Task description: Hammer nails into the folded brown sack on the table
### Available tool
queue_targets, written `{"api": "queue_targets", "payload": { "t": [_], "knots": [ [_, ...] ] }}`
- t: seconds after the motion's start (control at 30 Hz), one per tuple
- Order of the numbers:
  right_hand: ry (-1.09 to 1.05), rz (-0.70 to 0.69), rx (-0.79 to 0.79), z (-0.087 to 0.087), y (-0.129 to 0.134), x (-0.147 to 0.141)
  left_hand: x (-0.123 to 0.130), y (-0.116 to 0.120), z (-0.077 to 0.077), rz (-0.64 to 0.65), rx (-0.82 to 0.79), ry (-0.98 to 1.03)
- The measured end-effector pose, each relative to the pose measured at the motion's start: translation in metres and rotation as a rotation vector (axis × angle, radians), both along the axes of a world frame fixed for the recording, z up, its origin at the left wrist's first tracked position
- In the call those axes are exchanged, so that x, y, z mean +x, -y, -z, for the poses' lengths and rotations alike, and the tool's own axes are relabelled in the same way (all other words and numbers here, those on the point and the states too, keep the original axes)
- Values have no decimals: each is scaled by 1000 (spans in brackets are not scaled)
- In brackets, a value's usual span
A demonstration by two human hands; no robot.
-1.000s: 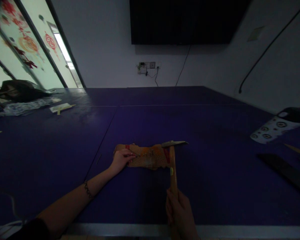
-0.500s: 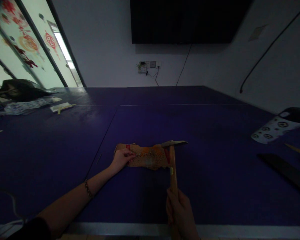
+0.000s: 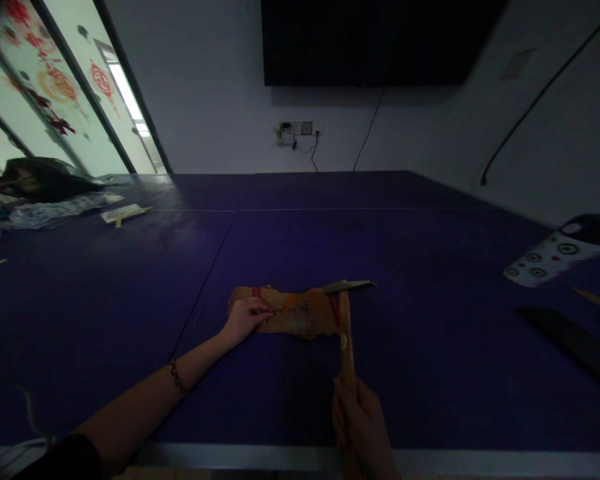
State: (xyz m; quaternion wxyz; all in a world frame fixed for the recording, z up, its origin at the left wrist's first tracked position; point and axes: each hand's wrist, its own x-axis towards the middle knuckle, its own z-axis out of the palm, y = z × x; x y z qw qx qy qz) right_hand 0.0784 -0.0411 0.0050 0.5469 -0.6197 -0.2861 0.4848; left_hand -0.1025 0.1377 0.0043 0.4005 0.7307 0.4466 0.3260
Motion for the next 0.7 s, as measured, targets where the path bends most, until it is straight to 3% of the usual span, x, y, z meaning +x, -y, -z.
{"api": "queue_targets", "payload": {
  "t": [0.33, 0.7],
  "knots": [
    [-2, -18, -6, 0, 2, 1, 1, -1, -3, -3, 15, -24],
    [-14, 11, -3, 5, 1, 2, 1, 0, -5, 11, 212, -129]
  ]
}}
